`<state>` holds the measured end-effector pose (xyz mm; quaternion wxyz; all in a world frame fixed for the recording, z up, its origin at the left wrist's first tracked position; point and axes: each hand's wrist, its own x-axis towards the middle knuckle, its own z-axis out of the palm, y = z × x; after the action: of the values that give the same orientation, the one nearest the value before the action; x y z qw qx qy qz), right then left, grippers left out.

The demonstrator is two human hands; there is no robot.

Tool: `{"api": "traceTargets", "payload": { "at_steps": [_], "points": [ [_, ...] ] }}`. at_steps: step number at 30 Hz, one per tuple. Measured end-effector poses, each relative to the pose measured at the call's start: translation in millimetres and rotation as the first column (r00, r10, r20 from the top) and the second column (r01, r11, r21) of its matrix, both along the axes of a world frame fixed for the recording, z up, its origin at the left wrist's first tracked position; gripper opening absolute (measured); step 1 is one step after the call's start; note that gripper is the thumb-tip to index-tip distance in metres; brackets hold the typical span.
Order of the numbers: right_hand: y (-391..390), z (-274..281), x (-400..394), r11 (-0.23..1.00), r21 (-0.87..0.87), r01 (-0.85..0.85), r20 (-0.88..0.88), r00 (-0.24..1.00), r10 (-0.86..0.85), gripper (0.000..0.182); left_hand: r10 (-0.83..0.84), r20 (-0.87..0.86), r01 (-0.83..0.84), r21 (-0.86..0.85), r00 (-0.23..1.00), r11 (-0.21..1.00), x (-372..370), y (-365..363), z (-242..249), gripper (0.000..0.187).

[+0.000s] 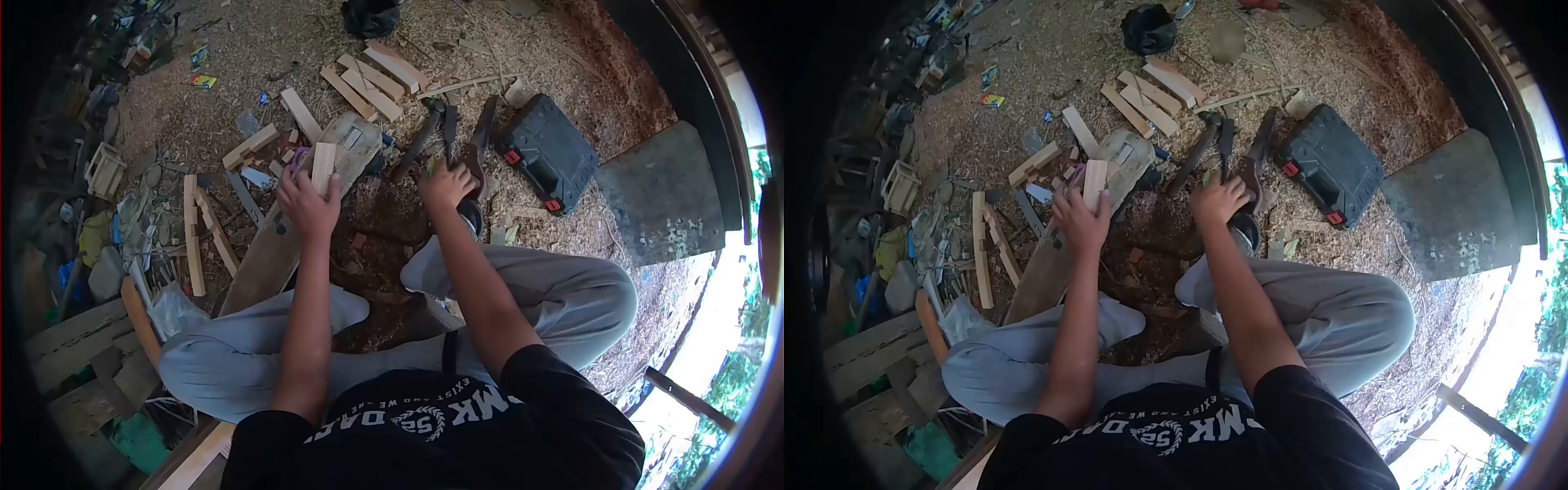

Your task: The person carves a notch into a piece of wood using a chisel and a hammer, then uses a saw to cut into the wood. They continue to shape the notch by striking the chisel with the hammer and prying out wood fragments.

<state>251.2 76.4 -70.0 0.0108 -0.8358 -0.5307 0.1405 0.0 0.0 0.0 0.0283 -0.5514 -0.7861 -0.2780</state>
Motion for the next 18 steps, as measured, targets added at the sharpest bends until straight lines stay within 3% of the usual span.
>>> {"api": "traceTargets", "payload": {
  "at_steps": [2, 3, 5, 7, 11, 13, 16, 18],
  "points": [
    [-19, 15, -11, 0.975, 0.019, -0.221, -0.090, 0.971, 0.222, 0.066, -0.084, -0.022, 0.085, 0.031, 0.996, 0.996, 2, -14, 11, 0.038],
    [23, -1, -16, 0.970, 0.059, -0.234, -0.070, 0.969, 0.238, 0.066, -0.070, -0.014, 0.071, 0.075, 0.997, 0.995, -1, 23, -1, 0.038],
    [18, -20, -33, 0.960, 0.021, -0.278, -0.386, 0.884, 0.264, 0.058, -0.108, 0.105, 0.095, 0.122, 0.989, 0.988, -4, 13, 4, 0.034],
    [13, -46, -39, 0.942, 0.109, -0.317, -0.361, 0.870, 0.335, 0.053, -0.118, 0.129, 0.102, 0.123, 0.985, 0.987, -6, 10, 3, 0.034],
    [15, -52, -33, 0.948, 0.168, -0.269, -0.396, 0.863, 0.315, 0.053, -0.199, 0.211, 0.161, 0.181, 0.957, 0.970, -11, 9, 6, 0.034],
    [16, -34, -27, 0.971, 0.088, -0.221, -0.490, 0.839, 0.236, 0.042, -0.206, 0.209, 0.159, 0.220, 0.956, 0.962, -13, 8, 7, 0.034],
    [25, -13, -20, 0.972, 0.138, -0.192, -0.506, 0.830, 0.235, 0.042, -0.262, 0.311, 0.180, 0.268, 0.914, 0.946, -15, 6, 9, 0.034],
    [45, -3, -9, 0.962, 0.211, -0.175, -0.596, 0.757, 0.268, 0.045, -0.248, 0.332, 0.197, 0.180, 0.910, 0.964, -15, 6, 10, 0.039]
  ]
}}
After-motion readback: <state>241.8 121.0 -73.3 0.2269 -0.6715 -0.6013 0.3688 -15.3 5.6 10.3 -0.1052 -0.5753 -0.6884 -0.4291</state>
